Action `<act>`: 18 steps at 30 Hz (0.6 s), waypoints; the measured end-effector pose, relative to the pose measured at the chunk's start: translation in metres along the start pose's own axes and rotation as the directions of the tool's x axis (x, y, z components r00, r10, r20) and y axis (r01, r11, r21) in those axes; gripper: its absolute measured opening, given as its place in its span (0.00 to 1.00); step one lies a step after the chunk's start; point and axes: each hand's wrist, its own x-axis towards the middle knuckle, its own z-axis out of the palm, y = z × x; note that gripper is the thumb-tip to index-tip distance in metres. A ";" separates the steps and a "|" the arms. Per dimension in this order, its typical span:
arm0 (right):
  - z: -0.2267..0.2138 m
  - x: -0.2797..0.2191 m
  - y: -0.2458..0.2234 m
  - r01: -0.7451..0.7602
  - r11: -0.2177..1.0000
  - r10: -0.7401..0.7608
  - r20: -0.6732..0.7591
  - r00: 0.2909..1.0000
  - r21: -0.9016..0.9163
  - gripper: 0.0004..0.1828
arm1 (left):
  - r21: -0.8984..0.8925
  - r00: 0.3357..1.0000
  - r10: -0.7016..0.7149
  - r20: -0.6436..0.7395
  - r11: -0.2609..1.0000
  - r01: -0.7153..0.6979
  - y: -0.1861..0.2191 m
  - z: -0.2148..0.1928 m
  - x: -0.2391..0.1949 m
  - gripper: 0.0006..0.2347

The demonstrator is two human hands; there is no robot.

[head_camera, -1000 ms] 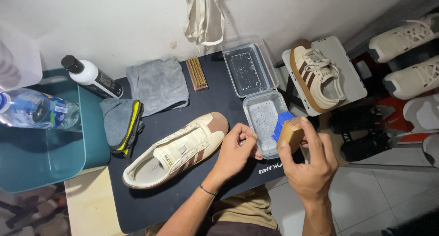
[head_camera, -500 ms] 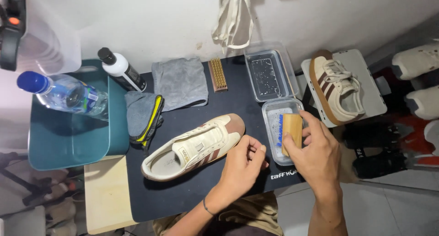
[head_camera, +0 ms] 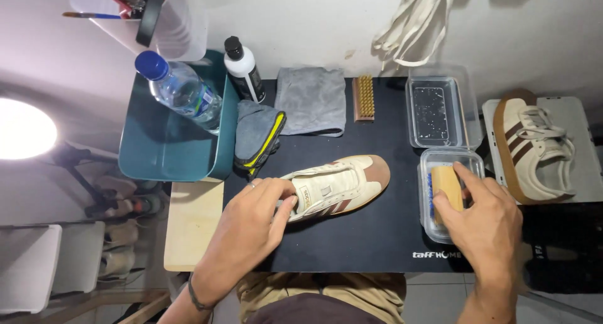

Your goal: The person pours a cleaning liquid into a container of water, dips a brush into the solution, and scrubs the sole of a sneaker. The person continues to scrub the shoe's sole with the brush throughout the video.

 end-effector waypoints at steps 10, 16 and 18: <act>-0.004 -0.008 -0.002 -0.003 1.000 0.004 0.027 1.000 -0.026 0.29 | 0.152 0.887 0.234 0.397 0.937 -0.316 -0.028 0.008 0.005 0.08; -0.008 -0.027 -0.029 0.329 0.941 -0.275 -0.382 0.882 0.082 0.13 | -0.289 0.867 0.446 0.222 0.880 -0.378 -0.032 0.001 0.016 0.05; -0.006 -0.033 -0.046 0.542 0.816 -0.484 -0.275 0.831 0.202 0.14 | -0.154 0.837 0.356 0.415 0.934 -0.321 -0.036 0.003 0.014 0.02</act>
